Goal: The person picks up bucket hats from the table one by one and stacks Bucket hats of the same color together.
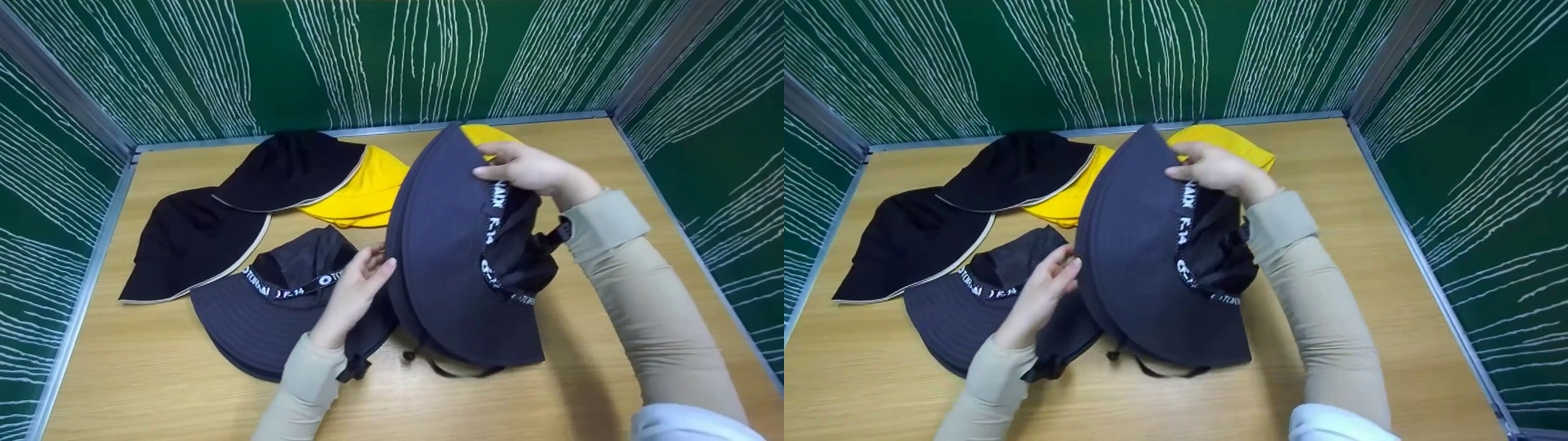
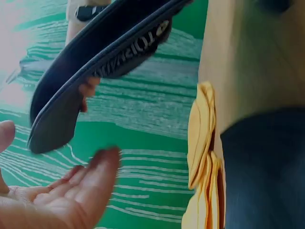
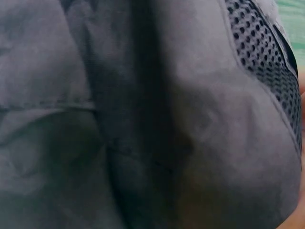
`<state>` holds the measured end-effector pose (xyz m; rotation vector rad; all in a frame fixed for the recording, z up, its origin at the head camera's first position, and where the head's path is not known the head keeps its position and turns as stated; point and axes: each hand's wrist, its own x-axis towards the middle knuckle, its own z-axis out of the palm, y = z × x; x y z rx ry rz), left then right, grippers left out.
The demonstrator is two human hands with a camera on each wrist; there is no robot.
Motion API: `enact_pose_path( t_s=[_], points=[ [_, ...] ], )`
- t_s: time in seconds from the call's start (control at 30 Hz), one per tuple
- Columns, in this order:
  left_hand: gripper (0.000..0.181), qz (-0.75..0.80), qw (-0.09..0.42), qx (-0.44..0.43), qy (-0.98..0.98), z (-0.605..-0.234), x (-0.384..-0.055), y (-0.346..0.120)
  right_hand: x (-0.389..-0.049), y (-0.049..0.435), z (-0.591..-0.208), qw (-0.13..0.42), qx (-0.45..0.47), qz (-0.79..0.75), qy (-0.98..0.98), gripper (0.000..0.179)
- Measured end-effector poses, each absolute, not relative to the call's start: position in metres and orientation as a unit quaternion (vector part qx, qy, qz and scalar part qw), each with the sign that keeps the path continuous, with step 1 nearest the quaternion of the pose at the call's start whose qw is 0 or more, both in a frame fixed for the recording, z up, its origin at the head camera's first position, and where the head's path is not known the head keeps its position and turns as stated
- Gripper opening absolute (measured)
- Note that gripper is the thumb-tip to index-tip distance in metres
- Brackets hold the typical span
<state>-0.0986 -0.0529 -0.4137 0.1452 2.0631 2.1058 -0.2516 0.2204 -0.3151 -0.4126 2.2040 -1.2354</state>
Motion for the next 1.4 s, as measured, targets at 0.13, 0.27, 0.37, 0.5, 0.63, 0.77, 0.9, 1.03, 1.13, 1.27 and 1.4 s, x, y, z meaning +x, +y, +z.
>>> enact_pose_path(
  t_s=[0.13,0.27,0.37,0.5,0.63,0.77,0.9,1.03,1.13,1.27,1.4],
  points=[
    [0.045,0.721,0.101,0.043,0.684,-0.415,-0.097,-0.046,-0.25,0.205,-0.318,0.302,-0.185,-0.438,0.826,0.043],
    [0.041,0.712,0.084,0.036,0.696,-0.419,-0.096,-0.043,-0.249,0.197,-0.322,0.305,-0.199,-0.414,0.834,0.044],
    [0.034,0.713,0.065,0.028,0.698,-0.423,-0.096,-0.042,-0.249,0.192,-0.324,0.297,-0.2,-0.397,0.845,0.044],
    [0.029,0.72,0.044,0.029,0.692,-0.428,-0.097,-0.041,-0.249,0.189,-0.329,0.286,-0.201,-0.396,0.849,0.038],
    [0.03,0.736,0.038,0.041,0.675,-0.432,-0.097,-0.039,-0.248,0.192,-0.334,0.269,-0.185,-0.398,0.857,0.037],
    [0.029,0.741,0.022,0.035,0.67,-0.43,-0.095,-0.039,-0.247,0.2,-0.334,0.231,-0.165,-0.415,0.865,0.043],
    [0.028,0.745,-0.011,0.026,0.667,-0.426,-0.094,-0.044,-0.244,0.215,-0.333,0.182,-0.148,-0.498,0.835,0.043],
    [0.026,0.75,-0.049,0.005,0.66,-0.422,-0.092,-0.052,-0.235,0.231,-0.338,0.132,-0.129,-0.576,0.796,0.038],
    [0.022,0.745,-0.089,-0.019,0.661,-0.419,-0.091,-0.058,-0.224,0.242,-0.351,0.097,-0.114,-0.642,0.752,0.03],
    [0.019,0.754,-0.13,-0.042,0.642,-0.416,-0.09,-0.066,-0.207,0.254,-0.384,0.045,-0.072,-0.725,0.683,0.018],
    [0.018,0.781,-0.147,-0.055,0.604,-0.412,-0.089,-0.072,-0.19,0.257,-0.427,0.033,-0.033,-0.787,0.616,0.015]
  ],
)
